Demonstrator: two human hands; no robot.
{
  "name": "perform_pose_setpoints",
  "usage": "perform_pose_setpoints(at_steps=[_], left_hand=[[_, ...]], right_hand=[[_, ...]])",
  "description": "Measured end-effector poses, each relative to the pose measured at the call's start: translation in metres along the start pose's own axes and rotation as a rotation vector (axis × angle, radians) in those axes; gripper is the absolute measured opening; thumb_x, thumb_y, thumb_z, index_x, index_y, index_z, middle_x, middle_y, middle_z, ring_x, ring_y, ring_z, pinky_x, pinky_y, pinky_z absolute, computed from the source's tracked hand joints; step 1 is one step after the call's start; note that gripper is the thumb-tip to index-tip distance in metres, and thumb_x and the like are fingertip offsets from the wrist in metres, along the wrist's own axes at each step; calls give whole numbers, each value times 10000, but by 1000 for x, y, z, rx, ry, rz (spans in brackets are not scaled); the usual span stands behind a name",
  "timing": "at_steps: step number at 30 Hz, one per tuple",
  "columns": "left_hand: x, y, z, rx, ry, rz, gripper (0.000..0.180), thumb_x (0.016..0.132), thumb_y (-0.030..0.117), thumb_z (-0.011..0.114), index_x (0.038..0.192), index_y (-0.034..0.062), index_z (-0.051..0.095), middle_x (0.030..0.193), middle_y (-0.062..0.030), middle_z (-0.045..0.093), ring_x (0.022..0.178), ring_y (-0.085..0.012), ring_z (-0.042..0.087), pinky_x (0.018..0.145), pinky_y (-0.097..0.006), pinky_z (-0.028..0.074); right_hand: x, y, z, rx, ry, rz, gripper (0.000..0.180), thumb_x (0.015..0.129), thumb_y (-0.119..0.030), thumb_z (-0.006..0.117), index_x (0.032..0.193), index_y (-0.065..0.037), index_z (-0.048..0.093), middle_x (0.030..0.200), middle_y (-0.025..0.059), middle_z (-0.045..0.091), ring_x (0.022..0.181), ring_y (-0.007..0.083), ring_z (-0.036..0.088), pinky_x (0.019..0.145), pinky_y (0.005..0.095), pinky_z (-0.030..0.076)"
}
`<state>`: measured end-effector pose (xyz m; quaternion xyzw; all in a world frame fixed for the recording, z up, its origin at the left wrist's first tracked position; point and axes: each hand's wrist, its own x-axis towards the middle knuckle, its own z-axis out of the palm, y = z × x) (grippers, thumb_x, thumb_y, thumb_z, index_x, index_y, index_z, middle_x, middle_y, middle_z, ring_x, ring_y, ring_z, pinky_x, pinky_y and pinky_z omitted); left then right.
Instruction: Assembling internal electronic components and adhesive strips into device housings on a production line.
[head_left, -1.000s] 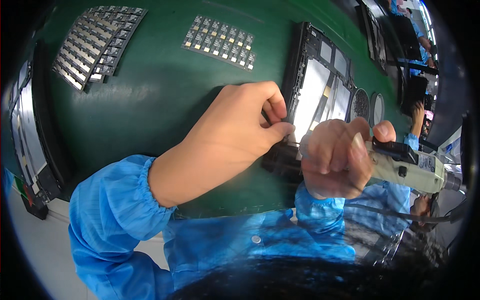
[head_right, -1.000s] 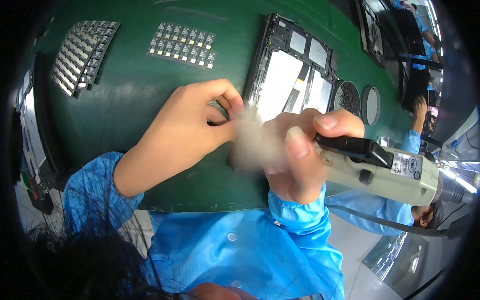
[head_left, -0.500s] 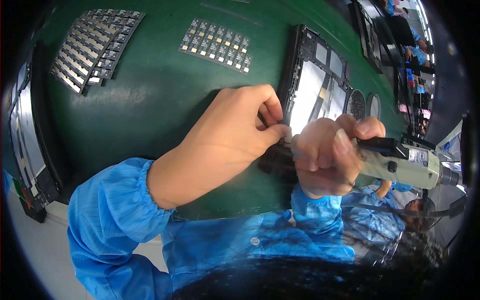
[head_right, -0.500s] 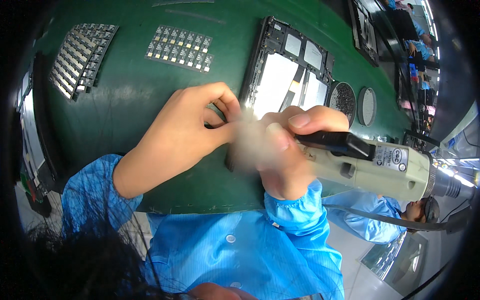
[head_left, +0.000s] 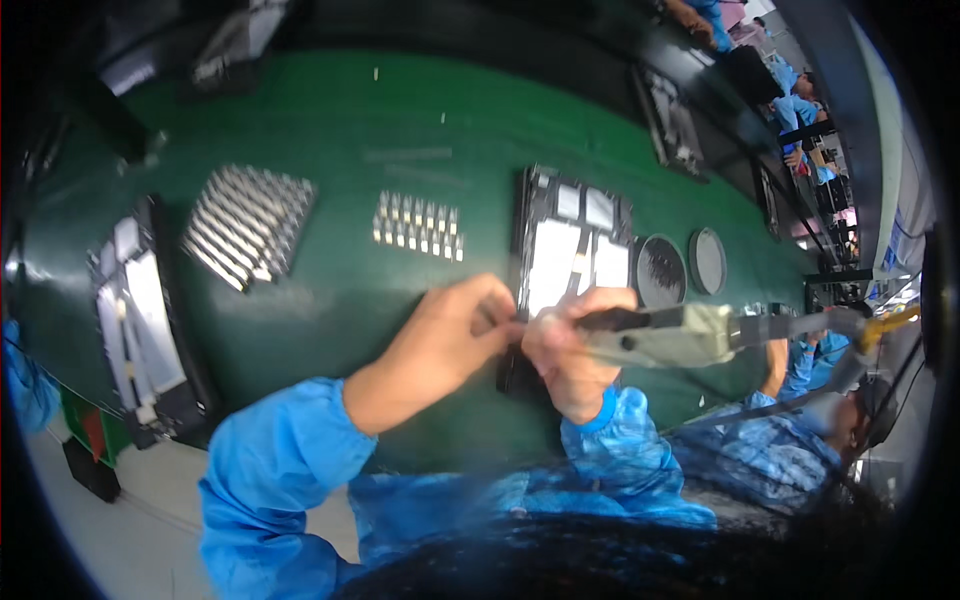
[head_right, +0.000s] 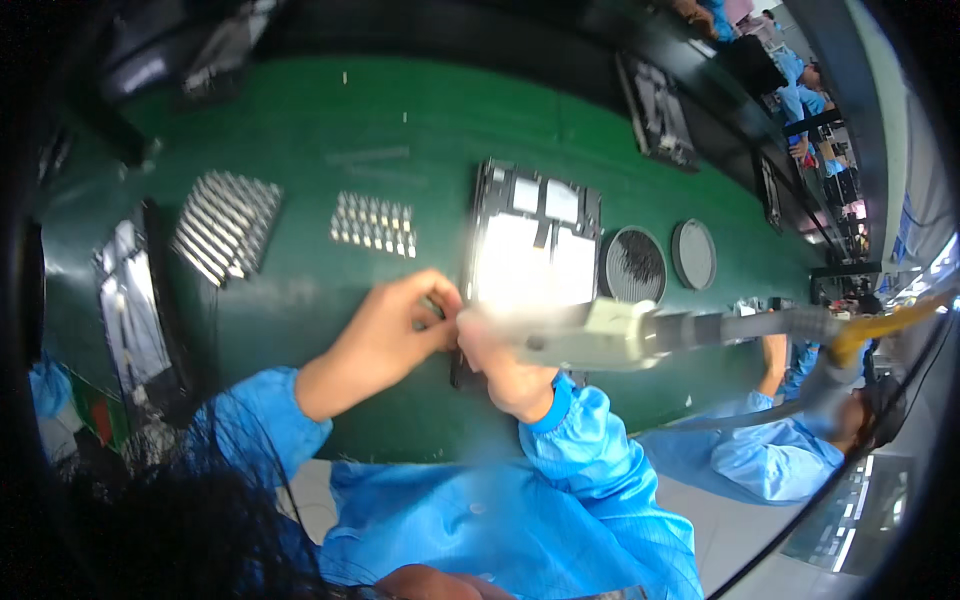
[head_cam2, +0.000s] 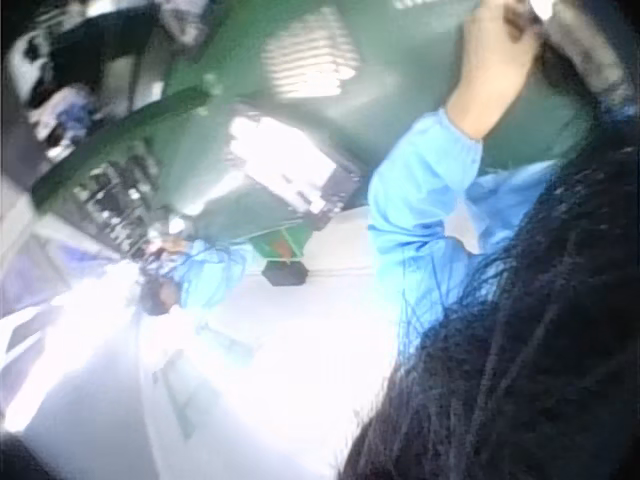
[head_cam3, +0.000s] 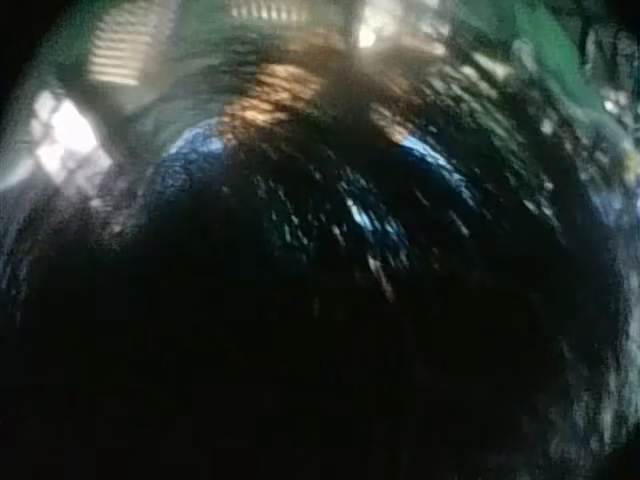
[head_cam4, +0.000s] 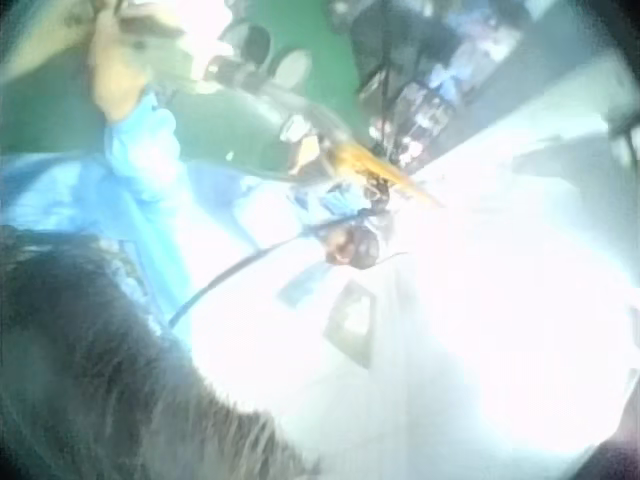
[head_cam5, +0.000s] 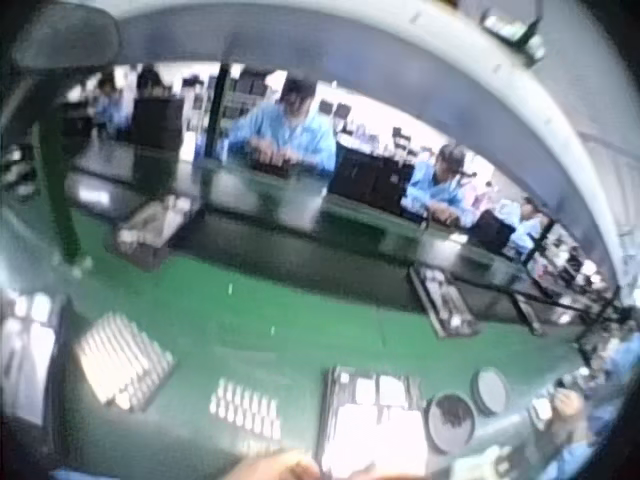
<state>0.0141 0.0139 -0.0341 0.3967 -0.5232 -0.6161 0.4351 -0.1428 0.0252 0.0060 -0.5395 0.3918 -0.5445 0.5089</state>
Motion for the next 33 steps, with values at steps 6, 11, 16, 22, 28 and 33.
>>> perform_pose_setpoints(at_steps=[6, 11, 16, 22, 28, 33], left_hand=[[-6, 27, -5, 375, 118, 241, 207, 822, 83, 698, 984, 12, 590, 940, -141, 635, 765, -227, 652, 643, -325, 512], [-18, 46, 21, 951, -15, 652, 353, 811, 261, 710, 1083, 58, 610, 1078, -117, 605, 1087, -274, 565, 942, -450, 441], [-22, 32, 56, 1204, -84, 599, 586, 799, 388, 703, 1258, 73, 519, 1230, -121, 524, 1182, -270, 500, 1034, -517, 367], [71, 45, 18, 1225, 157, 478, 575, 776, 228, 738, 1243, 12, 481, 1266, -153, 486, 1179, -335, 497, 974, -472, 430], [204, 52, -49, 1285, 171, 564, 440, 750, 193, 763, 1066, 18, 512, 1153, -164, 492, 1068, -379, 535, 870, -458, 481], [238, 60, -2, 1482, 438, 424, 564, 772, 258, 766, 1228, 31, 525, 1209, -190, 513, 1139, -356, 519, 963, -570, 407]], right_hand=[[13, -20, 5, -112, -196, -95, 197, 813, 65, 649, 759, -53, 500, 564, 49, 515, 459, 122, 475, 426, 258, 363], [14, -33, -63, 265, 156, 60, 582, 787, -81, 647, 1314, -24, 407, 783, -18, 499, 630, 68, 478, 531, 223, 401], [42, -102, -147, 574, -87, -307, 809, 850, -204, 638, 1479, 13, 178, 635, -57, 376, 519, 41, 357, 485, 191, 322], [47, -80, -213, 346, -83, -157, 697, 823, -68, 636, 1411, 45, 280, 549, -29, 417, 378, 59, 376, 385, 211, 366], [33, -69, -232, 335, -4, -118, 331, 843, -56, 601, 1139, -5, 462, 519, -40, 363, 359, 50, 307, 349, 217, 275], [38, -58, -239, 294, 380, -216, 259, 842, -34, 612, 1072, -40, 492, 598, -37, 381, 413, 64, 331, 392, 249, 269]])
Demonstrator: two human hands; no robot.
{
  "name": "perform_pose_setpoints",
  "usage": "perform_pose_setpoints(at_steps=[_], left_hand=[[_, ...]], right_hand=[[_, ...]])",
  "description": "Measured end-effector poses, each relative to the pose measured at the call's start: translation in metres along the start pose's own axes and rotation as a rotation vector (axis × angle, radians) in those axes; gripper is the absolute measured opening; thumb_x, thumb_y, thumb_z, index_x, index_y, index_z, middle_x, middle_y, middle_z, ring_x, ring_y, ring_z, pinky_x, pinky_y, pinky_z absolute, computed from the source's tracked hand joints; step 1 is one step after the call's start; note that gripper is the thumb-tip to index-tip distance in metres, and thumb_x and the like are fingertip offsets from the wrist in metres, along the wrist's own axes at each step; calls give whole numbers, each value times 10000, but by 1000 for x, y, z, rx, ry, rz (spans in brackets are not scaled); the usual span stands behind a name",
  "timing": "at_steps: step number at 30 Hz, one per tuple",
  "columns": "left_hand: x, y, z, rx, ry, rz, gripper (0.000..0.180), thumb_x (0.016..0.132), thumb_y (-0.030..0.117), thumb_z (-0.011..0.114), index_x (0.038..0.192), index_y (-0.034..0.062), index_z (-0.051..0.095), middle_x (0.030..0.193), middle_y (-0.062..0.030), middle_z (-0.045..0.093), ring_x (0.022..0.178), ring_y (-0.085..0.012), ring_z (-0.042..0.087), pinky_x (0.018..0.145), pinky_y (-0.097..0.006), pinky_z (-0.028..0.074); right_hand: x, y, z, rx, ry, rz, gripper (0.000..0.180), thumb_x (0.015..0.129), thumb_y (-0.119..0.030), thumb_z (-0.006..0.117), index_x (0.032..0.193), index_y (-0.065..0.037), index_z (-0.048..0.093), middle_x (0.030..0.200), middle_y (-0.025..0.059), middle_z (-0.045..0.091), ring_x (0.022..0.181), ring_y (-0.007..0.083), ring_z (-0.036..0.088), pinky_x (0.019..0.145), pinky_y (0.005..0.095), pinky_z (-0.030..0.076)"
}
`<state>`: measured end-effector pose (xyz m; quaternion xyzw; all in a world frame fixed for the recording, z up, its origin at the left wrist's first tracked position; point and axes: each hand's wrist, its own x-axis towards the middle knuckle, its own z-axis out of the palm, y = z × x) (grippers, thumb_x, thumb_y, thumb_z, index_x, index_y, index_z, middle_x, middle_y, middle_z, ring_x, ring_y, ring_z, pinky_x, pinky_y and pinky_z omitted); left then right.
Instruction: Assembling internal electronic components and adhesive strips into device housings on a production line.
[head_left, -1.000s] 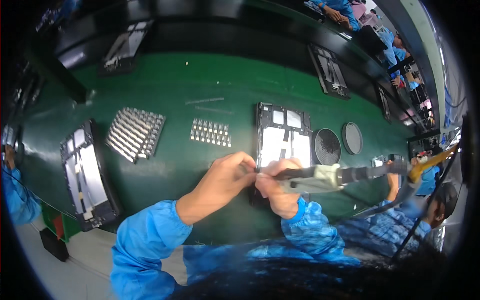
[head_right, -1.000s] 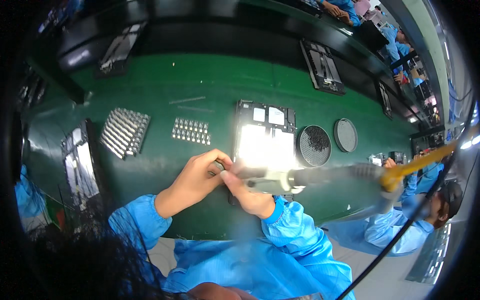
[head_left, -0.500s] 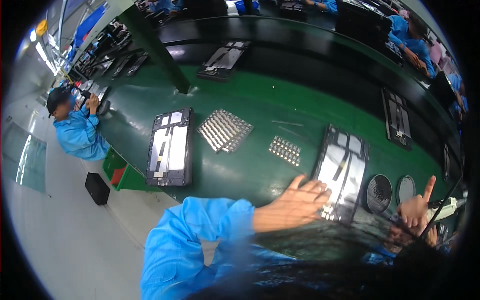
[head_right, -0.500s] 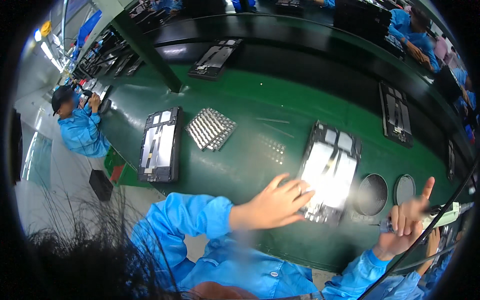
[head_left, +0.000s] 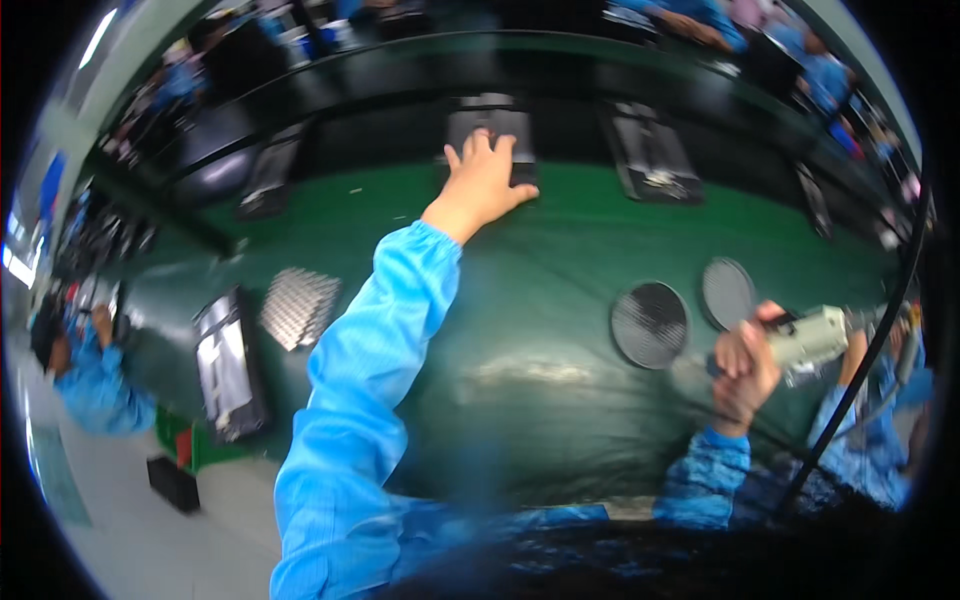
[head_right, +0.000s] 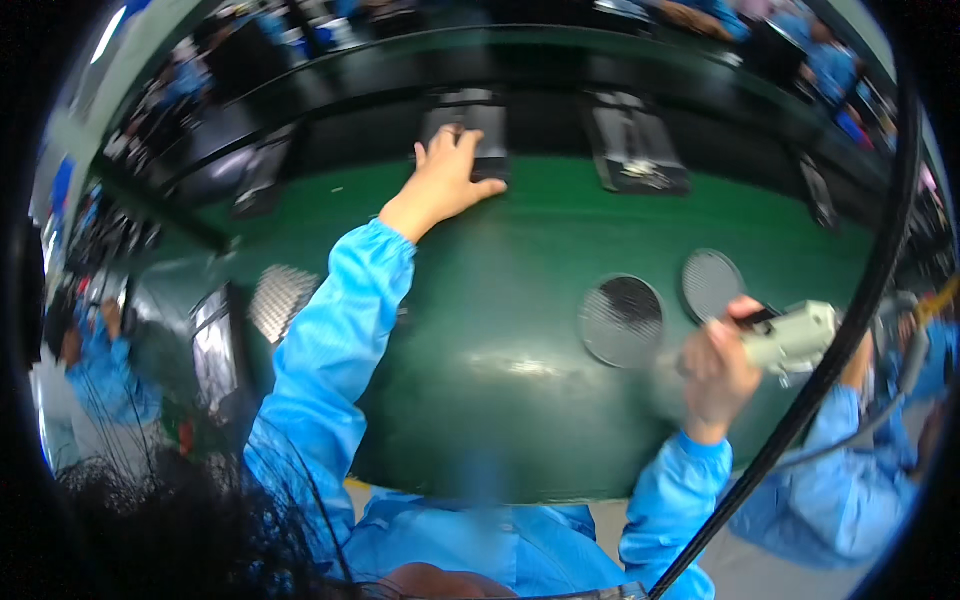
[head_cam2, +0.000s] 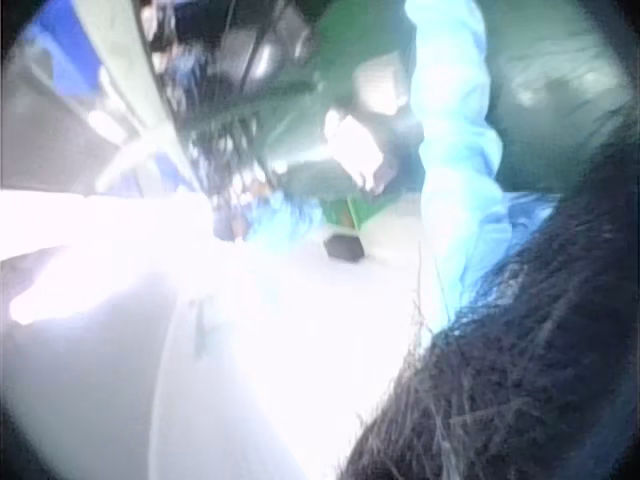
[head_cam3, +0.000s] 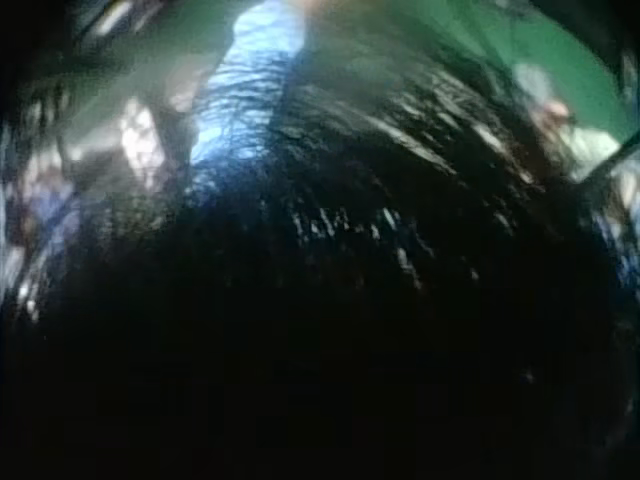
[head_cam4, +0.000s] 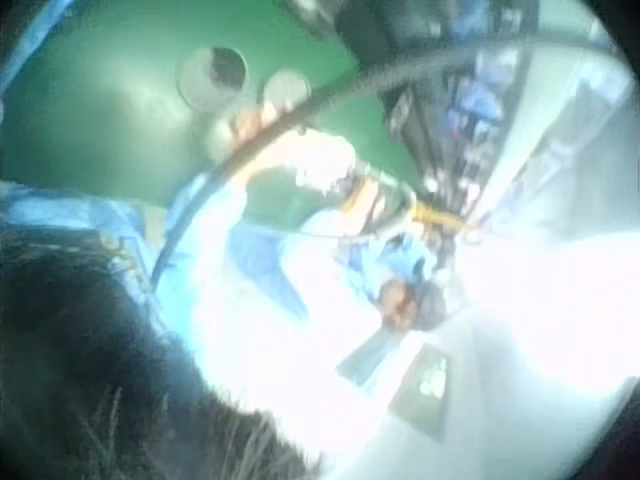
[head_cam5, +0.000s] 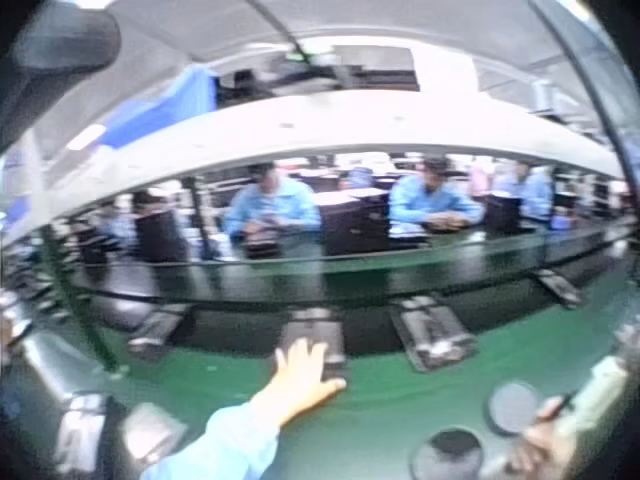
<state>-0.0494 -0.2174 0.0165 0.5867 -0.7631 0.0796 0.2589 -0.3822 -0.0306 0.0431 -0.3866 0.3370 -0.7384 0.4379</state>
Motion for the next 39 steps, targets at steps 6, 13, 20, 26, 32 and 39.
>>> perform_pose_setpoints(at_steps=[6, 13, 20, 26, 32, 39], left_hand=[[31, 134, 79, -449, -9, 4, 610, 777, 400, 746, 1250, 80, 531, 1223, -179, 535, 1175, -363, 484, 1001, -510, 377], [48, 145, 112, -339, 96, 47, 465, 864, 335, 658, 1203, 39, 541, 1089, -186, 616, 1039, -368, 578, 855, -489, 451], [66, 120, 109, -1955, -270, -507, 136, 877, 145, 666, 870, 15, 630, 883, -108, 622, 866, -207, 606, 868, -441, 533], [-20, 108, 11, -1808, -281, -530, 295, 971, 143, 531, 1177, -62, 581, 1222, -114, 590, 1141, -219, 572, 1042, -434, 458], [-131, 82, -87, -1329, -231, -839, 547, 952, 179, 556, 1400, -71, 366, 1296, -176, 534, 1134, -228, 589, 902, -370, 546], [-203, 87, -111, -1366, -298, -992, 657, 935, 189, 598, 1438, -74, 268, 1250, -171, 559, 1082, -222, 612, 916, -371, 535]], right_hand=[[-3, -1, 9, -89, 67, -54, 241, 846, -20, 598, 1069, -17, 505, 529, -27, 374, 398, 79, 351, 402, 263, 337], [7, 15, 3, 7, 13, -18, 249, 842, -7, 587, 1064, -4, 475, 556, -13, 361, 400, 75, 338, 405, 261, 331], [11, 28, -1, 8, -76, -37, 214, 877, -12, 550, 1080, -14, 483, 518, -9, 358, 399, 80, 318, 410, 263, 328], [12, 32, -8, 4, -51, -95, 201, 881, -31, 551, 1071, -6, 490, 510, 1, 358, 387, 87, 316, 394, 268, 331], [18, 40, -5, 11, -42, -93, 196, 868, 1, 561, 1059, 12, 514, 518, 9, 388, 385, 92, 329, 381, 269, 340], [15, 46, -5, -44, -80, -66, 197, 857, 13, 565, 1051, 19, 533, 531, 22, 425, 393, 93, 354, 386, 266, 338]])
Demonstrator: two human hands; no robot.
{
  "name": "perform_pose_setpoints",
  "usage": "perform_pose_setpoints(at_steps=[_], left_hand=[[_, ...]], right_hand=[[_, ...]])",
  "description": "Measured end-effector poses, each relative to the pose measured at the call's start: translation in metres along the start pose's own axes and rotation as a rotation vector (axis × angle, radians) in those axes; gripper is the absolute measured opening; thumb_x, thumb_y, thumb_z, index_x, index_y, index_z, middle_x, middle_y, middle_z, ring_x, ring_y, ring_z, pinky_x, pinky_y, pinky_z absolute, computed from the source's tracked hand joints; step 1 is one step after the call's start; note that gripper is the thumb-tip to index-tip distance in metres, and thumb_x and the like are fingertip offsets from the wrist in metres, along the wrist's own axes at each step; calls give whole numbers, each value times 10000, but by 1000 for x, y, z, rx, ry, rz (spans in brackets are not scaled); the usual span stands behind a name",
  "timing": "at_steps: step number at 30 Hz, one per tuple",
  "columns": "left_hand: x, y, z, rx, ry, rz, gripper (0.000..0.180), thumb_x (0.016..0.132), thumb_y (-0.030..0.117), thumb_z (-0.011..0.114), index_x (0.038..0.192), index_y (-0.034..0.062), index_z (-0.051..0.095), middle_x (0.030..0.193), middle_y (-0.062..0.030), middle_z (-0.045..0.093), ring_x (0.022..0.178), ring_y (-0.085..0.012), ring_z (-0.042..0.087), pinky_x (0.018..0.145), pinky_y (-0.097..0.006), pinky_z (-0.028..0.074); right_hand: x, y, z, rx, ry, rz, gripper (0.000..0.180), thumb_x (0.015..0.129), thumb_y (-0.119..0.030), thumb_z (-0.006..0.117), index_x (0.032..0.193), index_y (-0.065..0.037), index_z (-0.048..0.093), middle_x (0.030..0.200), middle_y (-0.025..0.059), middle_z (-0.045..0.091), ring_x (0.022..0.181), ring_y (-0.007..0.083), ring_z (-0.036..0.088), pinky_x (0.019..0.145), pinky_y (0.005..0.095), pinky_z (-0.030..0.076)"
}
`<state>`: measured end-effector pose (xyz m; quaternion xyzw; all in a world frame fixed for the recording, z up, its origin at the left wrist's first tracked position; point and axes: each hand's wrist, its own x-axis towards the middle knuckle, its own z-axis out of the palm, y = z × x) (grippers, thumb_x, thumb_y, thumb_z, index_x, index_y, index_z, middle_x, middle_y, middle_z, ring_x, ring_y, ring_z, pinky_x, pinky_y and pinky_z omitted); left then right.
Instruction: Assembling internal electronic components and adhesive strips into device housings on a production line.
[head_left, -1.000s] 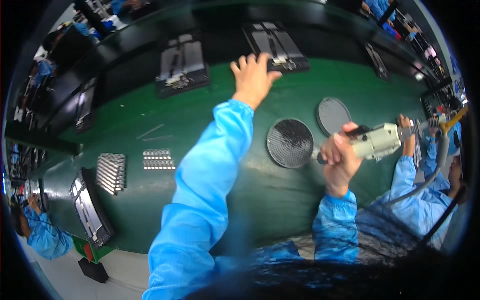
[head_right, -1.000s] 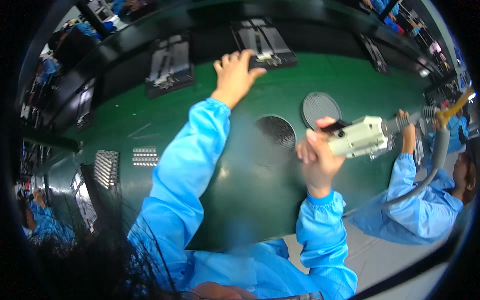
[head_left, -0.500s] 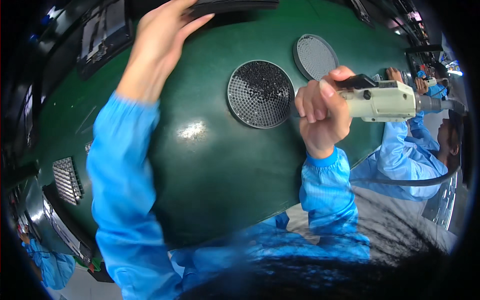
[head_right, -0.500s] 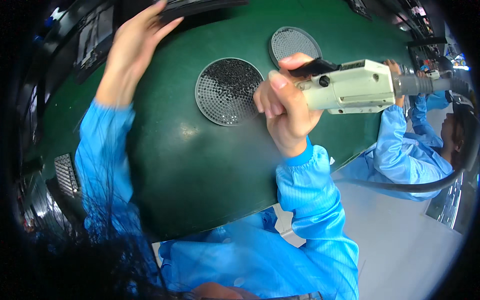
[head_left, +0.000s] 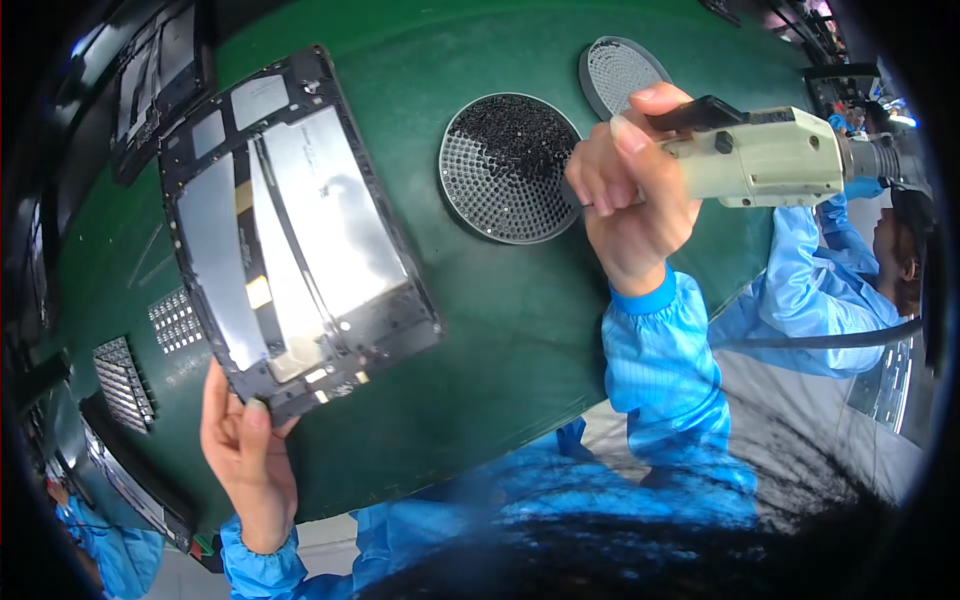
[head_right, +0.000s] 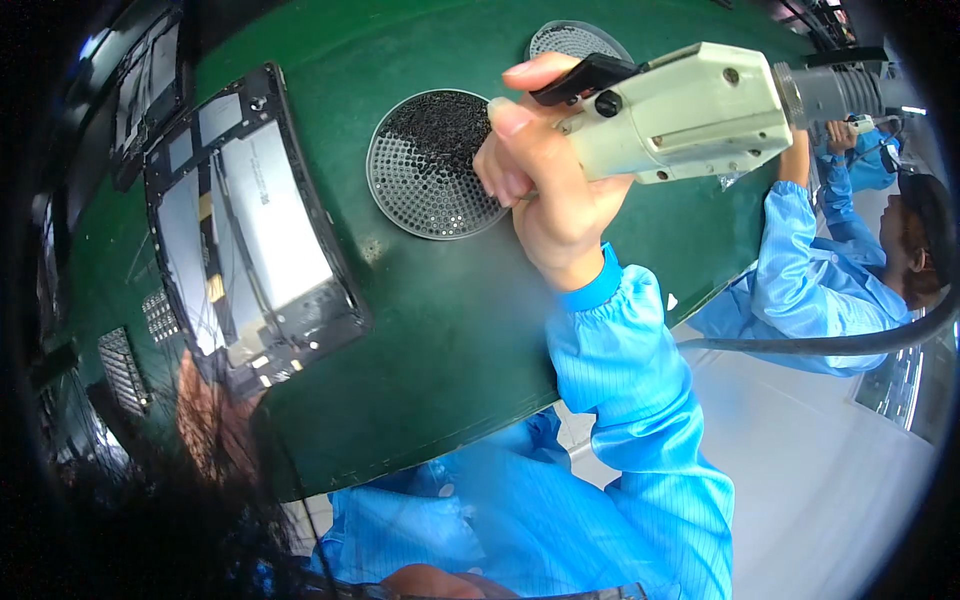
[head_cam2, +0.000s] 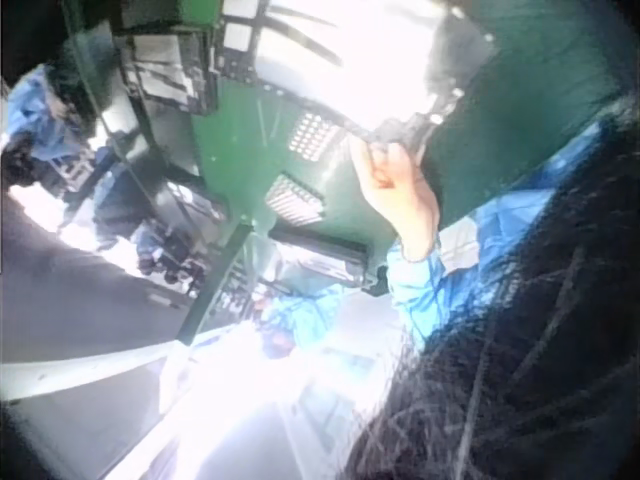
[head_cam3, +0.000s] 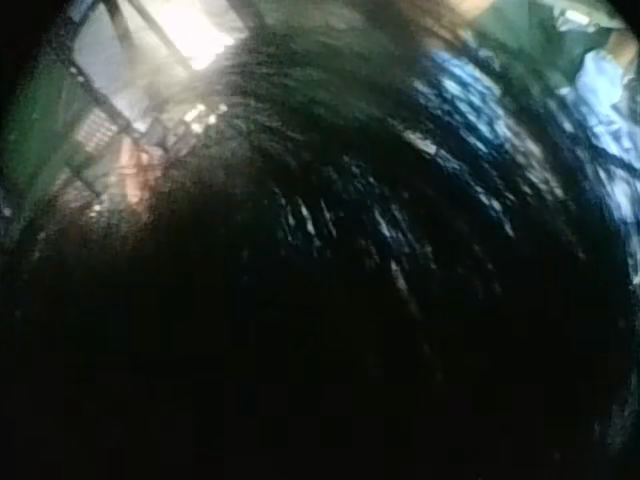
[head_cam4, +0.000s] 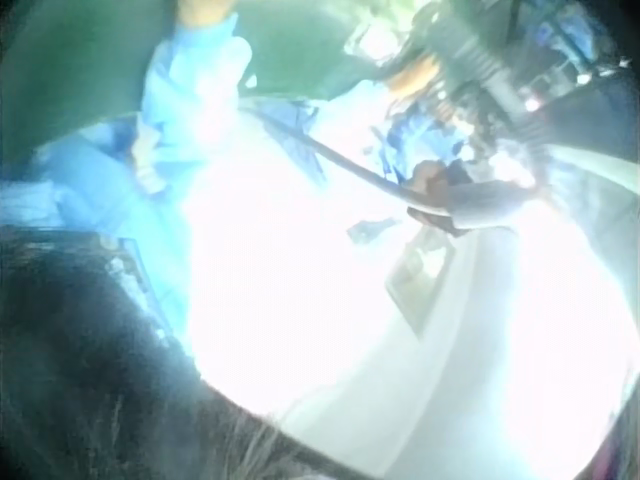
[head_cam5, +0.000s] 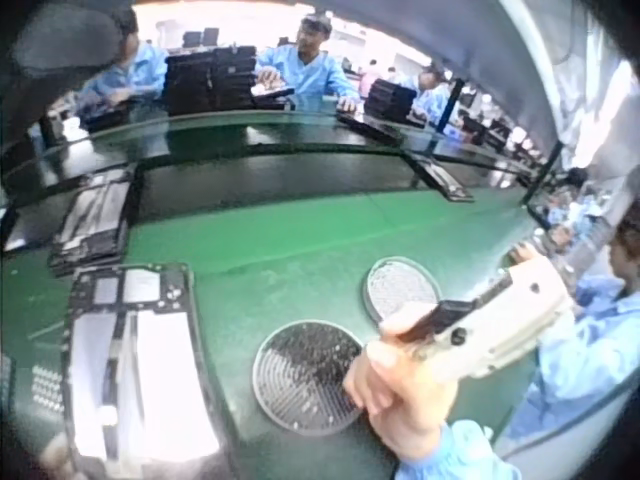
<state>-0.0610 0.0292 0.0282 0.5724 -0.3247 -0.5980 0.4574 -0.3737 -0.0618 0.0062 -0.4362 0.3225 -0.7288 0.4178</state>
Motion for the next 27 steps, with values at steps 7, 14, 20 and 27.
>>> perform_pose_setpoints(at_steps=[7, 14, 20, 27], left_hand=[[-6, -23, -9, 84, -83, -6, 694, 917, 115, 613, 1460, -81, 228, 1289, -195, 539, 1107, -219, 590, 918, -322, 503], [-3, -23, -14, 159, -150, 67, 652, 907, 65, 615, 1453, -61, 282, 1362, -158, 446, 1127, -219, 566, 916, -293, 478], [-2, -13, -14, 659, -230, 241, 630, 811, 13, 730, 1369, -3, 437, 1231, -127, 455, 851, -170, 595, 695, -273, 525], [57, 32, -74, 1008, -82, 733, 501, 705, 72, 788, 1181, 67, 635, 1108, -119, 567, 909, -257, 561, 798, -333, 473]], right_hand=[[-1, -4, 2, -177, -17, 8, 222, 895, -79, 517, 1115, -49, 515, 506, -20, 330, 393, 89, 300, 402, 265, 289], [-2, -4, 6, -170, -4, 33, 196, 891, -65, 527, 1082, -37, 494, 522, -13, 347, 400, 92, 316, 404, 265, 293], [-4, 6, 1, -79, -79, 65, 191, 860, -4, 591, 1010, -61, 488, 618, 4, 403, 454, 93, 364, 427, 261, 316], [-1, 5, 1, -59, -72, -62, 309, 928, -94, 497, 1213, 23, 484, 569, -28, 335, 444, 58, 289, 429, 241, 276]])
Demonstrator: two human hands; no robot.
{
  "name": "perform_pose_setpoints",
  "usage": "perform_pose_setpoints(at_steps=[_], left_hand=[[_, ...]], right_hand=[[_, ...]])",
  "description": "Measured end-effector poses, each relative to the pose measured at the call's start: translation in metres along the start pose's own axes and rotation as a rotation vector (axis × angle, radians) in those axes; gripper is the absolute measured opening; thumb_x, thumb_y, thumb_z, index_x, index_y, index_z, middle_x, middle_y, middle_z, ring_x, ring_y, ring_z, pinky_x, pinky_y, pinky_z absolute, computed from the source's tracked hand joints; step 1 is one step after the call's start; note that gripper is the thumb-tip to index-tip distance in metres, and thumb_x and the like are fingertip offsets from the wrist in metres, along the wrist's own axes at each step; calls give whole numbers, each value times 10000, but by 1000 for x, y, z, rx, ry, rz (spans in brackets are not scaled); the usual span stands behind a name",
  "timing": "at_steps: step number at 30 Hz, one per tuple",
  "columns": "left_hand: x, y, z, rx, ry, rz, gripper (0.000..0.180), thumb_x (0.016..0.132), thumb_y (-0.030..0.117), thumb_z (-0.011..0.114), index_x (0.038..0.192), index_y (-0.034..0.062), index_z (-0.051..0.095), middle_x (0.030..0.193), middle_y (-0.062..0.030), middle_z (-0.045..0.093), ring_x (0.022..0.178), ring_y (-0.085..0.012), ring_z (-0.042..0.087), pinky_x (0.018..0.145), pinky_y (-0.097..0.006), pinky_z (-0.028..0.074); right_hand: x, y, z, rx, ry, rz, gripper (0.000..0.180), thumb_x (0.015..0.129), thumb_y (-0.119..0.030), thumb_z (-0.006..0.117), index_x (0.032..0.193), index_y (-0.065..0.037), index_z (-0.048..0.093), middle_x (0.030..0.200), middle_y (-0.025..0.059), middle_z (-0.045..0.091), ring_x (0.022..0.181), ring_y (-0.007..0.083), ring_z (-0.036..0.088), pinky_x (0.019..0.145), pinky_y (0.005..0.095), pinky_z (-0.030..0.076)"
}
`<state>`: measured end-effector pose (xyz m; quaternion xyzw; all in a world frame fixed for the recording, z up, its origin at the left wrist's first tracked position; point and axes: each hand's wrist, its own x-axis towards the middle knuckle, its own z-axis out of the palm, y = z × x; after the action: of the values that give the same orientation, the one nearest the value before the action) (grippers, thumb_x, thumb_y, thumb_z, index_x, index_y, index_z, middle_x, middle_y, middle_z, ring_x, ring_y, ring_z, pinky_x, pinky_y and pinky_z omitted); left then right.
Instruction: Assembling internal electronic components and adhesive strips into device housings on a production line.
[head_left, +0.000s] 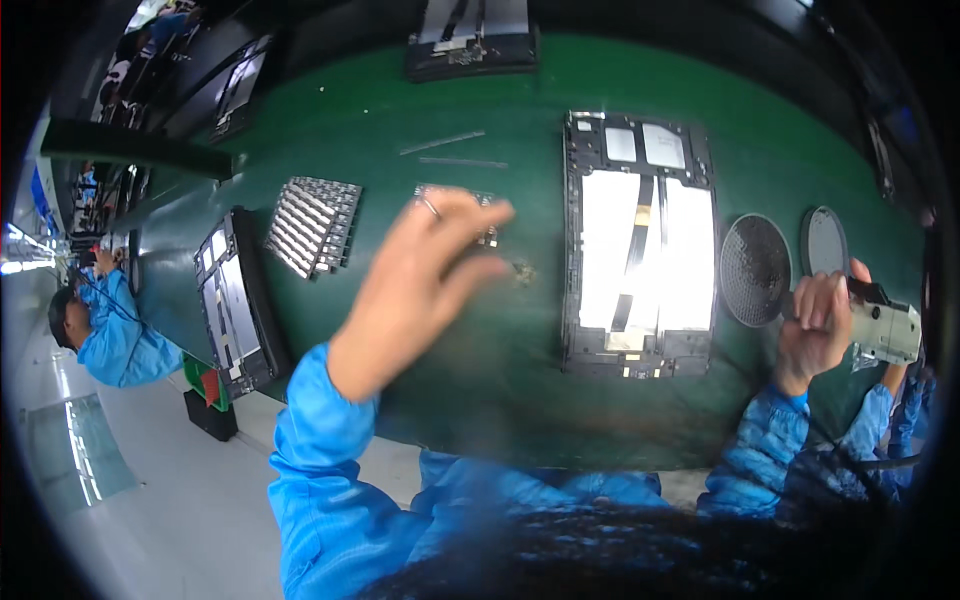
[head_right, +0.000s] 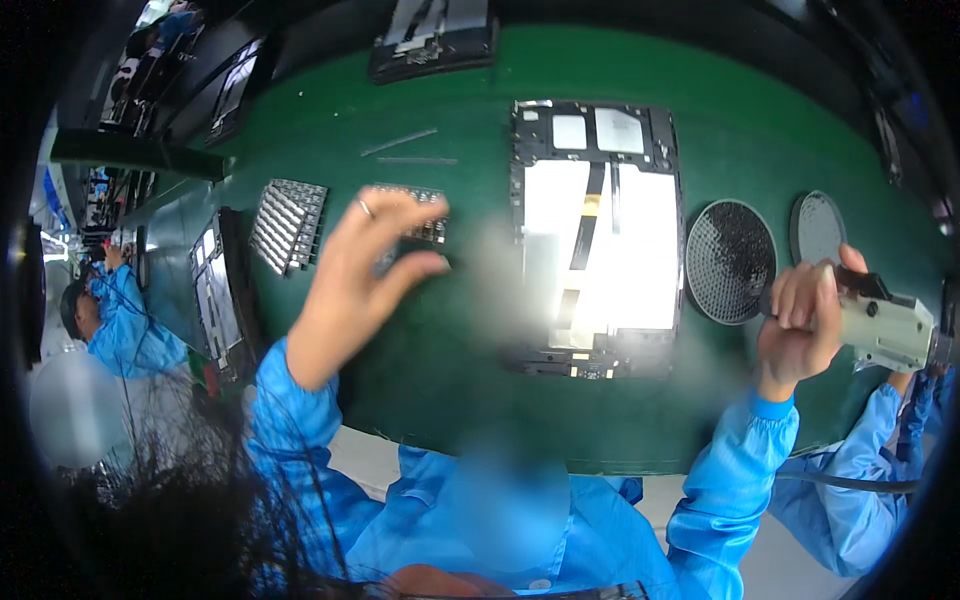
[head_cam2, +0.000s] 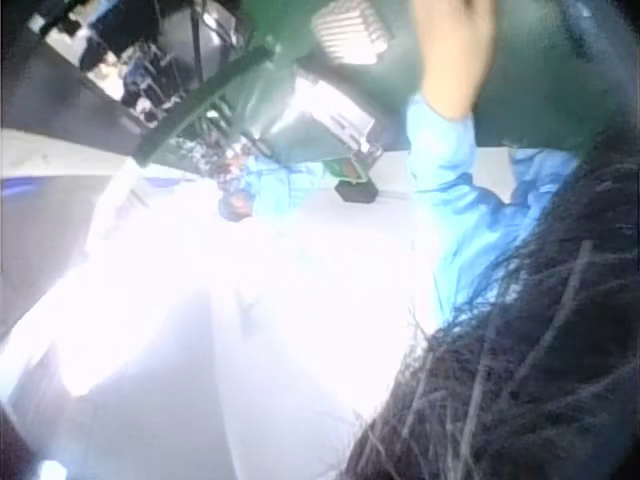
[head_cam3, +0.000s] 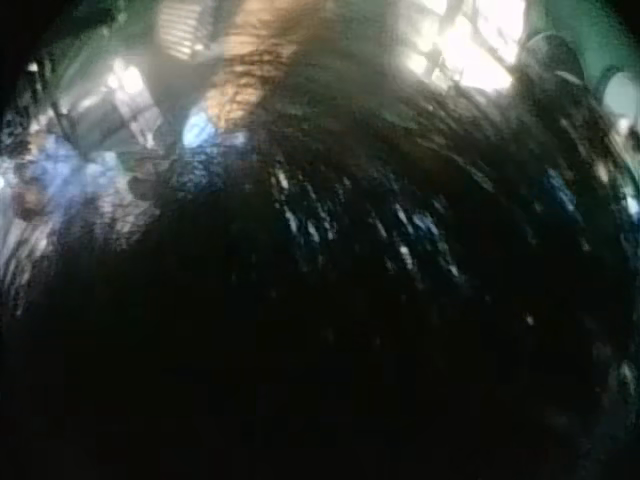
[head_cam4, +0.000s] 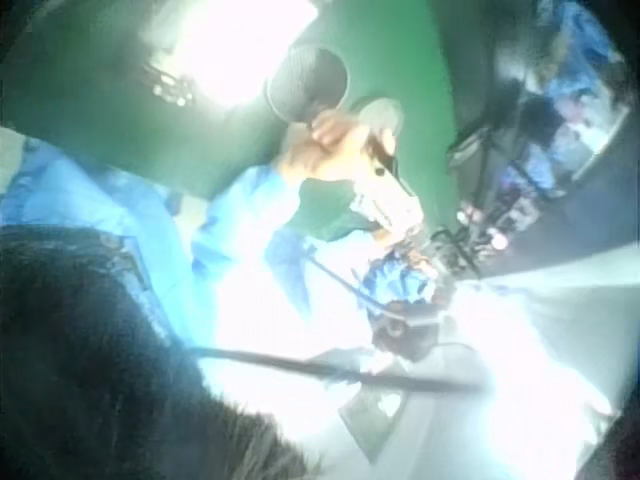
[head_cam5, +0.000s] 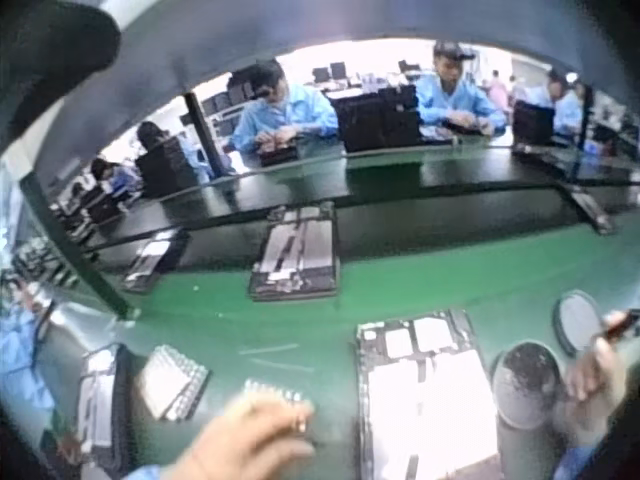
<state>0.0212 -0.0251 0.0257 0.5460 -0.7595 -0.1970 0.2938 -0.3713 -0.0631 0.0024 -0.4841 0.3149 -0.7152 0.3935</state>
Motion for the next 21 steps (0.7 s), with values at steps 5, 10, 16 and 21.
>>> perform_pose_setpoints(at_steps=[5, 10, 16, 21], left_hand=[[17, -47, -19, 190, -38, 118, 405, 717, 211, 788, 1079, 104, 642, 1152, -88, 529, 1065, -280, 485, 947, -389, 352], [18, -40, -25, 68, -85, 3, 406, 745, 221, 785, 1038, 74, 546, 927, -126, 626, 957, -321, 553, 896, -385, 389], [17, -40, -2, -136, -97, 19, 197, 796, 251, 736, 914, 106, 674, 932, -53, 643, 870, -240, 573, 851, -345, 376], [16, -33, 3, 127, 67, 177, 76, 800, 178, 722, 809, 124, 670, 916, 4, 619, 944, -180, 566, 881, -337, 287]], right_hand=[[-1, -10, 35, 161, 12, -50, 337, 940, -128, 476, 1243, 19, 475, 584, -30, 333, 453, 56, 297, 436, 237, 283], [-15, -15, 79, 215, -30, 28, 299, 911, -97, 492, 1201, -23, 484, 581, -15, 335, 447, 88, 323, 417, 262, 297], [-36, -16, 115, 175, -65, 169, 233, 869, -39, 565, 1084, -37, 476, 663, 18, 446, 462, 90, 392, 414, 269, 343], [-41, -7, 115, 213, -115, 189, 261, 870, -83, 582, 1097, -33, 464, 613, 16, 420, 447, 99, 386, 422, 278, 361]])
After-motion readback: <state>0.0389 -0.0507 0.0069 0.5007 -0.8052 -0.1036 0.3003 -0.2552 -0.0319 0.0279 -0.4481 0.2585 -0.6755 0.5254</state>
